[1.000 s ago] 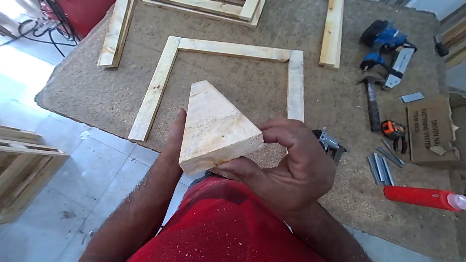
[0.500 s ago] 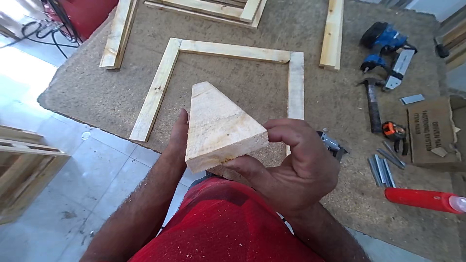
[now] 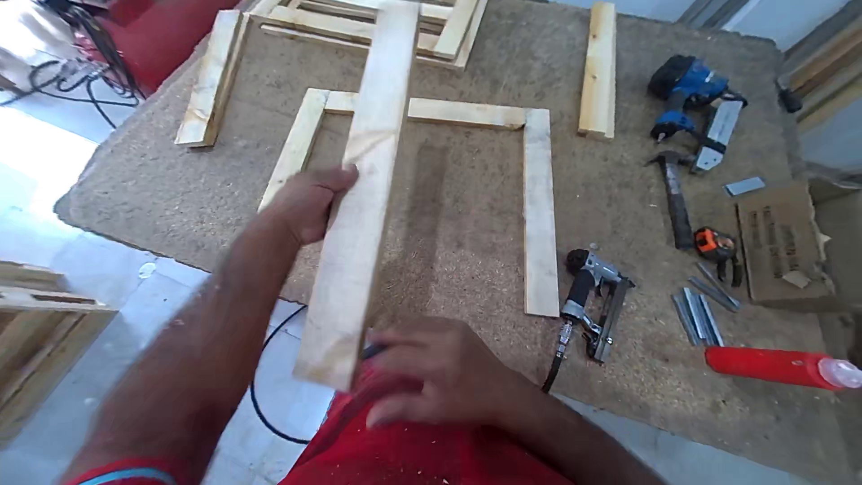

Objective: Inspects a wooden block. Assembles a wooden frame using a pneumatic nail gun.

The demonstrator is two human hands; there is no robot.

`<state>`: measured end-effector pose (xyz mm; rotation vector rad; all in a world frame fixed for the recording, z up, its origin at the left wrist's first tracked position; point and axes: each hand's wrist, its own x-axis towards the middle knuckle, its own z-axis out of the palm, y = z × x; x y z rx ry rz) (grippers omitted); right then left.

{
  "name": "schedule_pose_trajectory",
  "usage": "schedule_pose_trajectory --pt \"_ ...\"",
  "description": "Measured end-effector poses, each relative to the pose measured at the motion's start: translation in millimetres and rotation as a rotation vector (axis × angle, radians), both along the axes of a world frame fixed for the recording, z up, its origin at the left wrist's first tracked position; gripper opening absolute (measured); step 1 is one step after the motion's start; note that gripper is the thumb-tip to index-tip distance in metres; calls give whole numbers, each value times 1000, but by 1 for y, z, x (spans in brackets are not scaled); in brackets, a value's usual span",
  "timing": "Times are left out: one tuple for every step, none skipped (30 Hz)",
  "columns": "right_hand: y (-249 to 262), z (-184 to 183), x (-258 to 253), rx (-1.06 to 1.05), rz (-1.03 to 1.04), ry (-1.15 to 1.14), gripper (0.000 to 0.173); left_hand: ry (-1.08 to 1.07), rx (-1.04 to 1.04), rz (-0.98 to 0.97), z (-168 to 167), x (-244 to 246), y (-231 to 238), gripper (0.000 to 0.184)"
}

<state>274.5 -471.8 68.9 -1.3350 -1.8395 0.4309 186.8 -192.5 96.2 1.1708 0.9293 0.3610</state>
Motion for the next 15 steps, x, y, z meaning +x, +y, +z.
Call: schedule_pose_trajectory --pt "2 -13 5 -94 -95 118 45 55 112 -75 1 1 9 36" --pt "4 -25 14 -162 -225 265 45 116 213 -111 1 2 16 41" --pt "6 -37 28 -226 -354 451 50 186 311 -127 -1 4 20 47" --pt "7 -46 44 -258 -475 654 53 271 429 -147 -5 4 20 52" --pt "9 -58 61 -219 -571 869 59 358 567 -187 -13 4 18 54" --pt "6 -69 80 -170 -631 1054 69 412 680 -267 -25 1 17 54" --pt "-3 -78 97 -126 -689 1201 78 442 763 -379 -43 -1 13 50" --pt "-16 -82 111 -84 -773 1323 85 463 817 -507 -61 -2 7 46" --pt "-27 -87 122 -23 -883 1429 90 479 869 -642 -79 -2 1 43" --pt "-35 -94 127 30 -1015 1515 85 511 912 -772 -96 -4 -4 44" --pt "-41 -106 129 28 -1133 1532 74 559 918 -906 -111 -4 -6 49" --pt "-46 -122 130 -14 -1253 1468 60 590 911 -1011 -124 0 -8 53" --pt "-51 -139 131 -54 -1365 1360 51 609 888 -1082 -136 6 -8 56" --pt "-58 -157 133 -81 -1465 1256 49 612 869 -1130 -148 12 -8 58" --pt "-64 -175 138 -90 -1530 1173 49 601 857 -1162 -160 18 -5 58"
